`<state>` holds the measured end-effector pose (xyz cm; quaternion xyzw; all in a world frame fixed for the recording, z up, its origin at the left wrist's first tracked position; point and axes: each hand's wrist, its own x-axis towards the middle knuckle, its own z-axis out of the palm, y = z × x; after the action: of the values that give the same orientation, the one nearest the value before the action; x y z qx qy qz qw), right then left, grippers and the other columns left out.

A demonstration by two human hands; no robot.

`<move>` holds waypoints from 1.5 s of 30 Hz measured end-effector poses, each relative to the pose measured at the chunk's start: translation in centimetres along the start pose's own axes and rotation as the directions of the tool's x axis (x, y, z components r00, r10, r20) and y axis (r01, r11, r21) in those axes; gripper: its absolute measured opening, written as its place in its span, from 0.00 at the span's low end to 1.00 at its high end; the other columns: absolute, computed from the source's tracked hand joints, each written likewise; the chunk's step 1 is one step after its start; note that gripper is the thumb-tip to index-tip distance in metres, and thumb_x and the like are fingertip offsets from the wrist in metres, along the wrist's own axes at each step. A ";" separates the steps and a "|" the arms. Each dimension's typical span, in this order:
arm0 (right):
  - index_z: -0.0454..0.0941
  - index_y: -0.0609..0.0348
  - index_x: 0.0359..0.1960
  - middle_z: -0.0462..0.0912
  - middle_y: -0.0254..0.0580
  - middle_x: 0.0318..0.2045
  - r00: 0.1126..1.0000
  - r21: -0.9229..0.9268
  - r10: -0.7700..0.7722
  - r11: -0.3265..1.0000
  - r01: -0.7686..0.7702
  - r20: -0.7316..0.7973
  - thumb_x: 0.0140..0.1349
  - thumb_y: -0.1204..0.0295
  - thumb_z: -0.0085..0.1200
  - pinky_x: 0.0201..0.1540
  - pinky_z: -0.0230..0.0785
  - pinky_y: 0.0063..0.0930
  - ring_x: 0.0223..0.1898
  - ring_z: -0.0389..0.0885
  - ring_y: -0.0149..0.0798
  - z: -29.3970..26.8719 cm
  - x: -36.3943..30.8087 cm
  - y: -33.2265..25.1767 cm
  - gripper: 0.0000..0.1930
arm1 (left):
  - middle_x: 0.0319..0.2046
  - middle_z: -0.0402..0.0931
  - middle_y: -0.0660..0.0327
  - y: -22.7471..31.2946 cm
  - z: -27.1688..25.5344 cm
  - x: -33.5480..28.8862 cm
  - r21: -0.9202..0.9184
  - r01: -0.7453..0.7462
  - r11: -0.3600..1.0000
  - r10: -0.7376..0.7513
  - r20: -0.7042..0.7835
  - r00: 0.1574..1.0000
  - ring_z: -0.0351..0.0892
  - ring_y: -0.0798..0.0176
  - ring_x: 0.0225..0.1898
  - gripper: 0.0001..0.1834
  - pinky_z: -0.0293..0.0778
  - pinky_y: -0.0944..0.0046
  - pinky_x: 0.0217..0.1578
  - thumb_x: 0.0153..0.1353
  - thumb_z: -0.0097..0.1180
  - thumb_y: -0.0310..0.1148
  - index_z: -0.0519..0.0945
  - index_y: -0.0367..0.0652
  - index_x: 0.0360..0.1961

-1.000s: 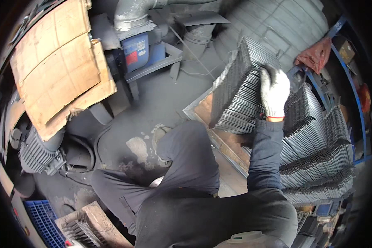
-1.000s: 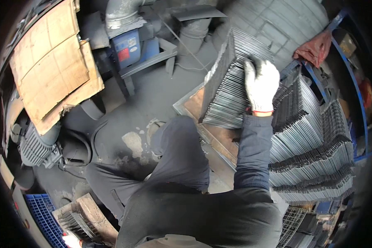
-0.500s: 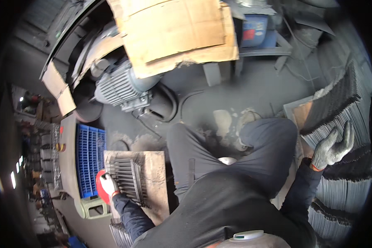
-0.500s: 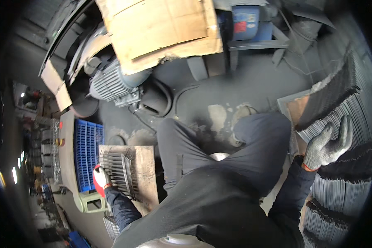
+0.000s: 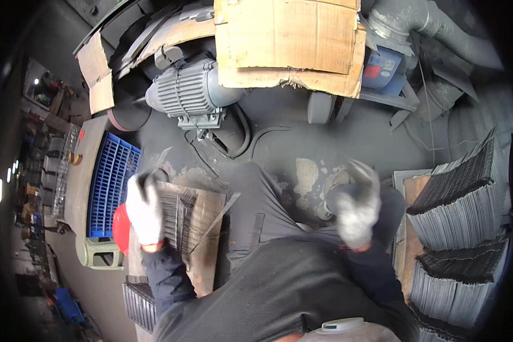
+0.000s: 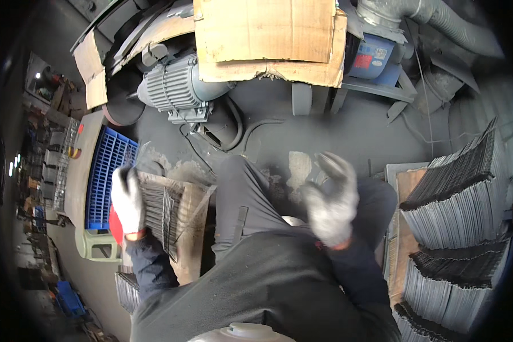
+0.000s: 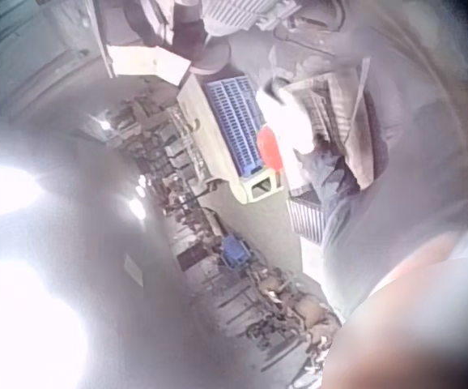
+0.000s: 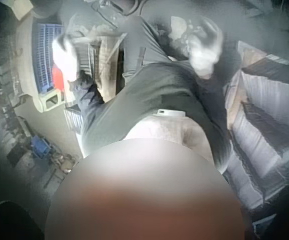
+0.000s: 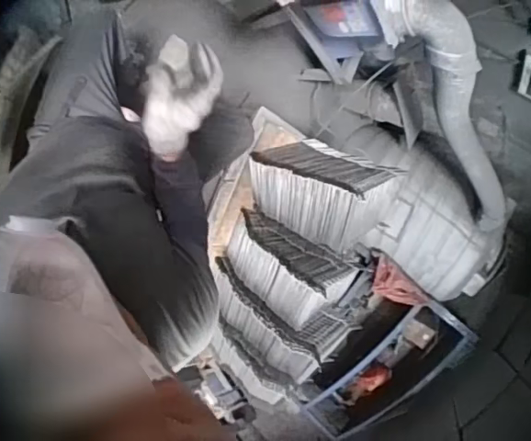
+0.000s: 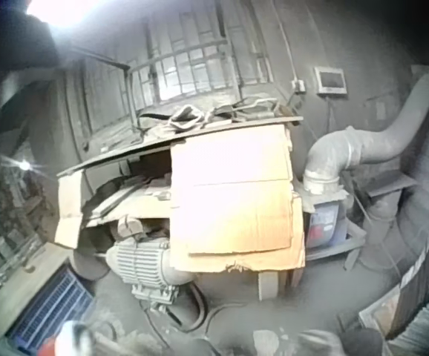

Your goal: The person straightens wires on metal grates by hand.

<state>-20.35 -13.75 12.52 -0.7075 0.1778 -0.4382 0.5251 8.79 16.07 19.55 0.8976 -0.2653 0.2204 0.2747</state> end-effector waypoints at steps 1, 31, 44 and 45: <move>0.64 0.66 0.75 0.72 0.56 0.70 0.997 0.016 0.042 0.999 -0.043 0.059 0.66 0.78 0.65 0.76 0.65 0.43 0.72 0.72 0.47 2.5 0.3 0.0 0.36 | 0.42 0.85 0.47 3.2 1.0 0.0 -0.042 -0.066 0.997 0.067 0.036 0.997 0.86 0.42 0.42 0.08 0.80 0.52 0.47 0.72 0.59 0.29 0.83 0.38 0.49; 0.82 0.68 0.48 0.86 0.35 0.36 0.673 0.218 0.704 0.710 -0.669 -0.227 0.70 0.67 0.69 0.34 0.77 0.24 0.32 0.83 0.27 -8.9 6.3 13.6 0.15 | 0.39 0.81 0.63 18.1 30.6 -3.6 -0.441 0.861 0.253 0.180 0.896 0.406 0.77 0.74 0.32 0.18 0.76 0.68 0.31 0.73 0.64 0.35 0.77 0.38 0.57; 0.83 0.67 0.57 0.89 0.41 0.50 0.636 0.233 0.766 0.637 -0.734 -0.090 0.73 0.75 0.62 0.51 0.79 0.30 0.47 0.87 0.34 -2.0 8.4 14.8 0.14 | 0.31 0.78 0.63 12.6 29.8 -1.6 -0.342 0.911 0.232 -0.017 0.935 0.355 0.78 0.69 0.26 0.17 0.80 0.64 0.26 0.76 0.59 0.38 0.74 0.37 0.56; 0.83 0.67 0.57 0.89 0.41 0.50 0.672 0.265 0.733 0.672 -0.691 -0.106 0.73 0.75 0.62 0.51 0.80 0.30 0.47 0.87 0.34 -4.0 8.2 14.6 0.14 | 0.31 0.78 0.64 14.2 30.9 -2.3 -0.398 0.886 0.237 0.061 0.916 0.396 0.78 0.70 0.26 0.17 0.79 0.64 0.26 0.76 0.60 0.38 0.74 0.37 0.56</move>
<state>-16.02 -27.61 3.22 -0.4750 0.4478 -0.2830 0.7027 6.30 -12.00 0.37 0.6183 -0.1245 -0.4873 0.6040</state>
